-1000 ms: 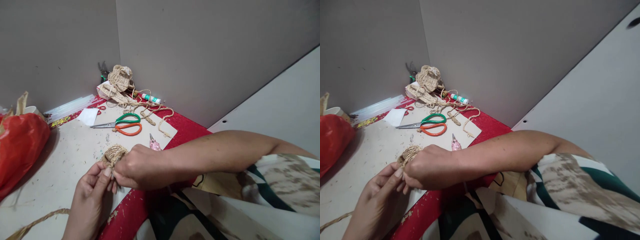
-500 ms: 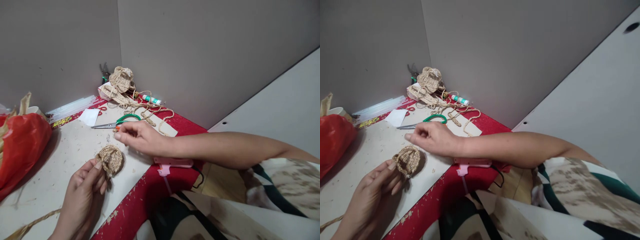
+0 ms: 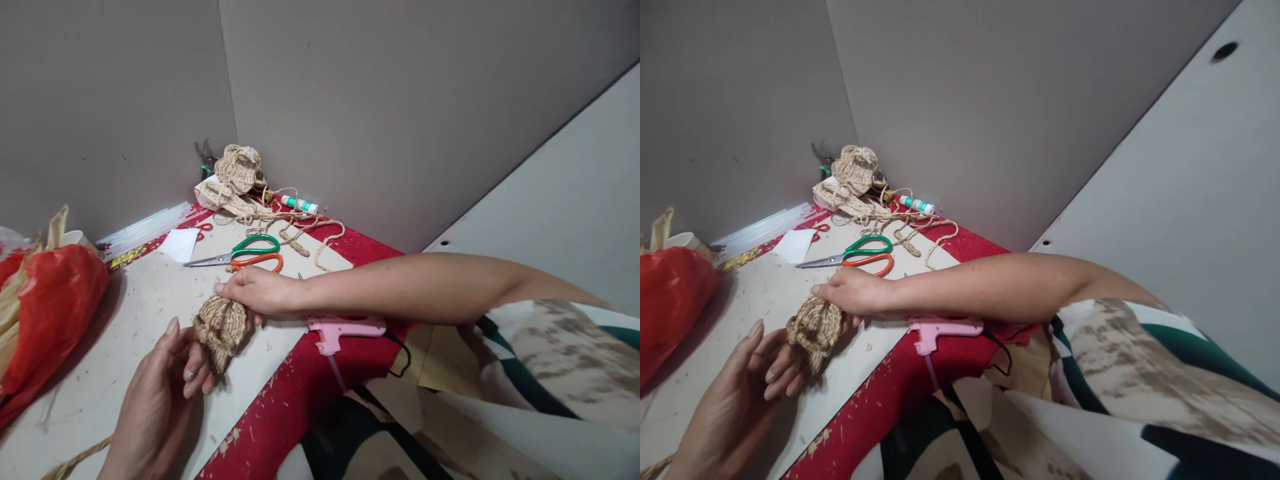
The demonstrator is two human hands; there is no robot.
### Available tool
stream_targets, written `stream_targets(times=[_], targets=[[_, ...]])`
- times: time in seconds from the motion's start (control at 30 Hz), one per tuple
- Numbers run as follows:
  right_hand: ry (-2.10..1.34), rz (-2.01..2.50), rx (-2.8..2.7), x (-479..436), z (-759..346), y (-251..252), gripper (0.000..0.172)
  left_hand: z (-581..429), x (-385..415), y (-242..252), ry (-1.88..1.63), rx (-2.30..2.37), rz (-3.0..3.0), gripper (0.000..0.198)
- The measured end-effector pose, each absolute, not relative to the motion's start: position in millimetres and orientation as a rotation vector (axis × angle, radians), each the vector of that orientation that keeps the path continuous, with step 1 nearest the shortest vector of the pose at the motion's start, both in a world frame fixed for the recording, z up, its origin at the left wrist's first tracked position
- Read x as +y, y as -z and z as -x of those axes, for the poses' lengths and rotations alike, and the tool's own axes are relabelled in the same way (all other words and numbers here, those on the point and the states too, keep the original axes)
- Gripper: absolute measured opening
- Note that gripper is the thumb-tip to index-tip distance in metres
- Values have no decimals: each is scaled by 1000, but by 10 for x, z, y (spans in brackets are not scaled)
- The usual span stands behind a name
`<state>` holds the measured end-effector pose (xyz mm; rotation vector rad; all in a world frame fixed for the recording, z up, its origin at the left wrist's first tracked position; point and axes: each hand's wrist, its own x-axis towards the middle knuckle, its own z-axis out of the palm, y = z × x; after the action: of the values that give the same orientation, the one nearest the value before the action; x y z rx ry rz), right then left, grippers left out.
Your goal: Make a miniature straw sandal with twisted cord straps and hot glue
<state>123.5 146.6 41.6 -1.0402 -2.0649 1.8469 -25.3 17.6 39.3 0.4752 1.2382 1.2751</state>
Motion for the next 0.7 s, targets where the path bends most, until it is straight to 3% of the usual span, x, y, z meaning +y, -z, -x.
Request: stream_targets(times=[0.13, 0.23, 0.37, 0.57, 0.7], targets=[[-1574, 1003, -2136, 1535, -1234, -412, 44, 351, 167, -426, -1200, 1380, -513, 43], [-1381, 859, -2213, 1644, -1291, -471, 46, 480, 218, -400, -1445, 1549, -562, 38], [-1412, 536, -2367, 1758, -1385, -631, 44, 575, 330, -343, -1755, 1532, -611, 29], [-1495, 187, -2472, 1747, -1347, -785, 40, 358, 282, -270, -1361, 1385, -591, 37], [-1366, 249, -2544, 1756, -1240, -776, 31, 360, 283, -165, -1385, 1400, -591, 36]])
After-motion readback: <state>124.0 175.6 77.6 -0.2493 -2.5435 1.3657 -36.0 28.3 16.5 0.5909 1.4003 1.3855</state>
